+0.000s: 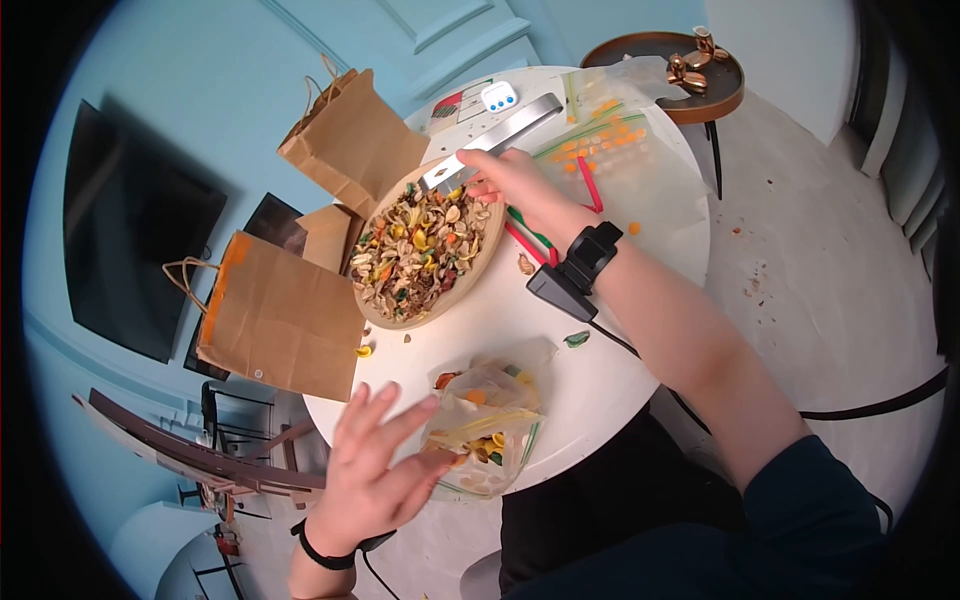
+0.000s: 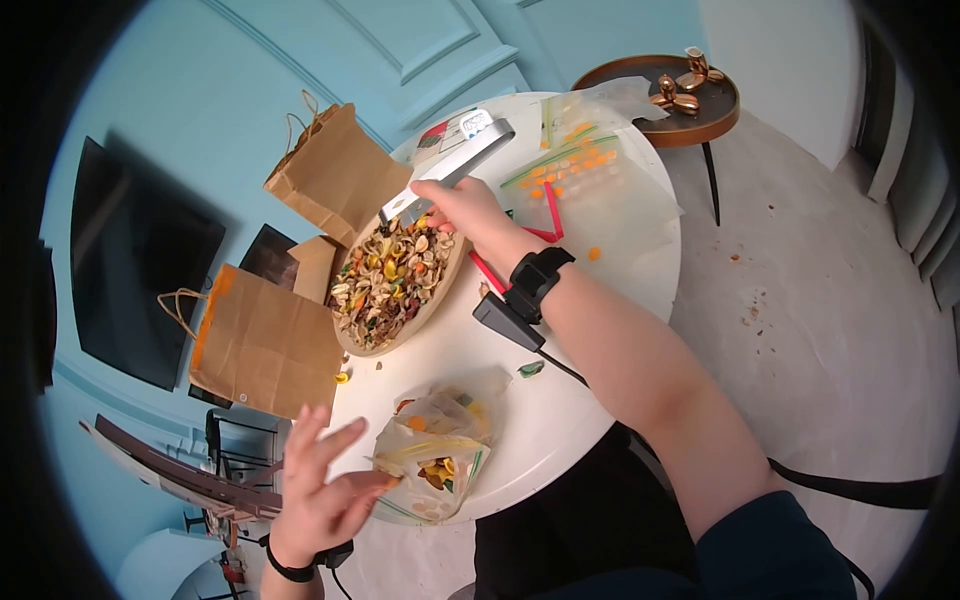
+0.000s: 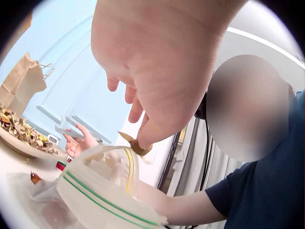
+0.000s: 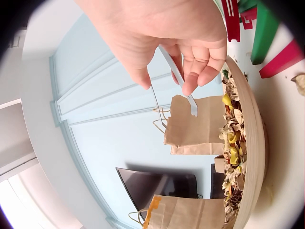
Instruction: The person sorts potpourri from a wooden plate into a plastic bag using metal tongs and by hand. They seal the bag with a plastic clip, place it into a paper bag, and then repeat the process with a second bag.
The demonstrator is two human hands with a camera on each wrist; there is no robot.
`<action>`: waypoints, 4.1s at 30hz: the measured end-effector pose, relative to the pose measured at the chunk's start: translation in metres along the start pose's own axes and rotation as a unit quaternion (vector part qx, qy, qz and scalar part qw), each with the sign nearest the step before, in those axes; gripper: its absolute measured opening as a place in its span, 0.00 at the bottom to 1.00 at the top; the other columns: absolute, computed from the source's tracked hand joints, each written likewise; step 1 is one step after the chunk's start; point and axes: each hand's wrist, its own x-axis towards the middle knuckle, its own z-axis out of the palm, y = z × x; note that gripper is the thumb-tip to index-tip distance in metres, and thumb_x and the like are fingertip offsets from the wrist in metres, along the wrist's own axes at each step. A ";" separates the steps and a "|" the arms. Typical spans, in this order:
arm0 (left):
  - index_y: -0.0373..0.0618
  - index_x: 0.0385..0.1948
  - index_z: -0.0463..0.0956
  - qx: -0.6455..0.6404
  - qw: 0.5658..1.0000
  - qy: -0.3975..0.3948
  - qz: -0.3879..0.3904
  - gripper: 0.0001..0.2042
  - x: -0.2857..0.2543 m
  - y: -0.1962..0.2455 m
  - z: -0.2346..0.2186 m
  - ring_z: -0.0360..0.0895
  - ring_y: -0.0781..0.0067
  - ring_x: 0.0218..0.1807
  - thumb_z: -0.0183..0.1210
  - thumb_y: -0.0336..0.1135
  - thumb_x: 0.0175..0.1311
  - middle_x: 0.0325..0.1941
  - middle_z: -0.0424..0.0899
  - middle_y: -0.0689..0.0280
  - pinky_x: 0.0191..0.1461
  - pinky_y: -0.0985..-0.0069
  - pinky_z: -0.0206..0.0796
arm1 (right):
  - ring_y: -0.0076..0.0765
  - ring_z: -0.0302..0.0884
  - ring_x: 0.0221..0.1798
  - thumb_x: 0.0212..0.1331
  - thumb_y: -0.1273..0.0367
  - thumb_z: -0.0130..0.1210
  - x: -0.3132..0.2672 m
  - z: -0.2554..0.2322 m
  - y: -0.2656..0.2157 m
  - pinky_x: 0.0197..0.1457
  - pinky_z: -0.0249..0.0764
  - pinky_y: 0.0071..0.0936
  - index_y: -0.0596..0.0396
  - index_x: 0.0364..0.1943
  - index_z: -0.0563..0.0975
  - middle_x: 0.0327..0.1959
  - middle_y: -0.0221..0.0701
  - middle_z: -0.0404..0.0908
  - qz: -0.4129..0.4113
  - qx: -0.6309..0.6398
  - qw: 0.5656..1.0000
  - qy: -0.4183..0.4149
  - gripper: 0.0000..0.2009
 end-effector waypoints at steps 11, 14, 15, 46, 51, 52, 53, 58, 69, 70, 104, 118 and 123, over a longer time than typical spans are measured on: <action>0.41 0.35 0.79 -0.142 0.948 0.084 -0.274 0.07 -0.007 -0.075 0.016 0.71 0.56 0.57 0.59 0.28 0.54 0.54 0.75 0.57 0.59 0.65 0.62 | 0.25 0.73 0.40 0.51 0.50 0.60 -0.001 0.000 -0.001 0.44 0.71 0.22 0.65 0.46 0.72 0.41 0.36 0.73 0.008 -0.003 1.000 0.010 0.30; 0.40 0.40 0.75 -0.178 0.930 0.062 -0.316 0.10 -0.022 -0.127 0.061 0.76 0.58 0.49 0.57 0.27 0.56 0.52 0.75 0.55 0.51 0.68 0.67 | 0.25 0.73 0.39 0.51 0.50 0.60 0.001 0.000 -0.001 0.44 0.72 0.22 0.65 0.46 0.73 0.41 0.36 0.73 0.010 -0.004 1.000 0.010 0.30; 0.40 0.40 0.75 -0.178 0.930 0.063 -0.316 0.10 -0.023 -0.135 0.072 0.76 0.58 0.49 0.57 0.27 0.56 0.52 0.75 0.55 0.51 0.68 0.67 | 0.25 0.73 0.39 0.51 0.51 0.60 0.001 -0.001 -0.001 0.44 0.71 0.21 0.65 0.46 0.73 0.41 0.36 0.72 0.016 -0.010 1.000 0.013 0.29; 0.40 0.36 0.73 -0.353 0.892 0.037 -0.281 0.07 -0.003 -0.053 0.029 0.72 0.77 0.26 0.56 0.22 0.57 0.29 0.76 0.66 0.30 0.80 0.65 | 0.24 0.73 0.38 0.51 0.51 0.60 0.001 -0.001 0.000 0.43 0.70 0.21 0.64 0.44 0.73 0.39 0.34 0.73 0.016 -0.010 1.000 0.008 0.28; 0.43 0.35 0.76 -0.179 0.982 -0.056 0.012 0.10 0.015 -0.003 0.008 0.76 0.63 0.28 0.62 0.26 0.50 0.31 0.78 0.64 0.31 0.74 0.70 | 0.23 0.73 0.37 0.52 0.51 0.60 0.002 -0.002 0.000 0.43 0.70 0.20 0.64 0.44 0.73 0.37 0.33 0.73 0.013 -0.013 1.000 0.010 0.27; 0.43 0.35 0.76 -0.178 0.982 -0.054 0.011 0.10 0.017 -0.002 0.011 0.76 0.63 0.28 0.62 0.26 0.50 0.31 0.78 0.64 0.31 0.74 0.70 | 0.23 0.73 0.37 0.52 0.51 0.60 0.001 -0.002 -0.001 0.43 0.70 0.20 0.64 0.44 0.73 0.37 0.33 0.73 0.013 -0.014 1.000 0.008 0.27; 0.43 0.36 0.75 -0.137 0.988 -0.061 0.040 0.11 0.019 -0.002 0.015 0.75 0.66 0.28 0.60 0.26 0.49 0.30 0.75 0.65 0.30 0.74 0.69 | 0.23 0.73 0.37 0.52 0.51 0.60 0.000 -0.001 -0.002 0.43 0.70 0.20 0.64 0.44 0.73 0.37 0.33 0.73 0.016 -0.012 1.000 0.012 0.28; 0.45 0.38 0.77 -0.095 0.988 -0.043 0.110 0.14 0.017 0.001 0.012 0.75 0.71 0.26 0.61 0.27 0.46 0.31 0.74 0.67 0.28 0.76 0.68 | 0.22 0.74 0.35 0.50 0.50 0.60 0.000 0.001 0.000 0.38 0.70 0.18 0.63 0.43 0.76 0.38 0.34 0.75 0.006 -0.006 0.999 0.048 0.28; 0.46 0.39 0.77 -0.019 0.990 -0.042 0.130 0.14 0.028 0.010 0.013 0.75 0.74 0.30 0.61 0.31 0.48 0.31 0.74 0.69 0.29 0.78 0.68 | 0.22 0.72 0.37 0.52 0.50 0.60 0.001 -0.002 0.000 0.44 0.69 0.21 0.62 0.44 0.73 0.37 0.31 0.73 0.018 -0.001 1.000 0.019 0.27; 0.45 0.40 0.76 -0.045 0.991 -0.024 0.124 0.13 0.027 0.009 0.012 0.74 0.74 0.30 0.61 0.33 0.51 0.30 0.73 0.69 0.30 0.78 0.68 | 0.22 0.72 0.37 0.52 0.50 0.60 0.001 -0.002 -0.001 0.44 0.69 0.21 0.62 0.44 0.73 0.37 0.31 0.73 0.018 -0.001 1.000 0.017 0.27; 0.28 0.34 0.69 -0.211 0.855 -0.061 -0.471 0.17 0.010 -0.192 0.127 0.77 0.63 0.20 0.60 0.37 0.56 0.40 0.75 0.43 0.22 0.73 0.69 | 0.23 0.75 0.35 0.49 0.49 0.60 0.002 -0.001 0.002 0.38 0.70 0.19 0.63 0.44 0.75 0.38 0.35 0.75 0.013 -0.011 0.999 0.033 0.29; 0.30 0.44 0.69 -0.159 0.904 0.022 -0.396 0.23 -0.020 -0.200 0.150 0.77 0.54 0.41 0.61 0.41 0.55 0.42 0.77 0.49 0.45 0.65 0.69 | 0.24 0.75 0.36 0.49 0.49 0.61 0.001 -0.002 0.002 0.40 0.70 0.21 0.66 0.43 0.74 0.38 0.36 0.74 0.003 -0.009 1.000 0.029 0.30; 0.39 0.44 0.70 -0.325 0.794 0.029 -0.513 0.17 -0.005 -0.206 0.150 0.69 0.84 0.19 0.62 0.36 0.56 0.19 0.73 0.72 0.21 0.84 0.61 | 0.25 0.72 0.40 0.51 0.51 0.61 -0.004 -0.001 -0.004 0.46 0.68 0.22 0.62 0.43 0.71 0.38 0.33 0.74 0.026 0.001 0.999 0.025 0.28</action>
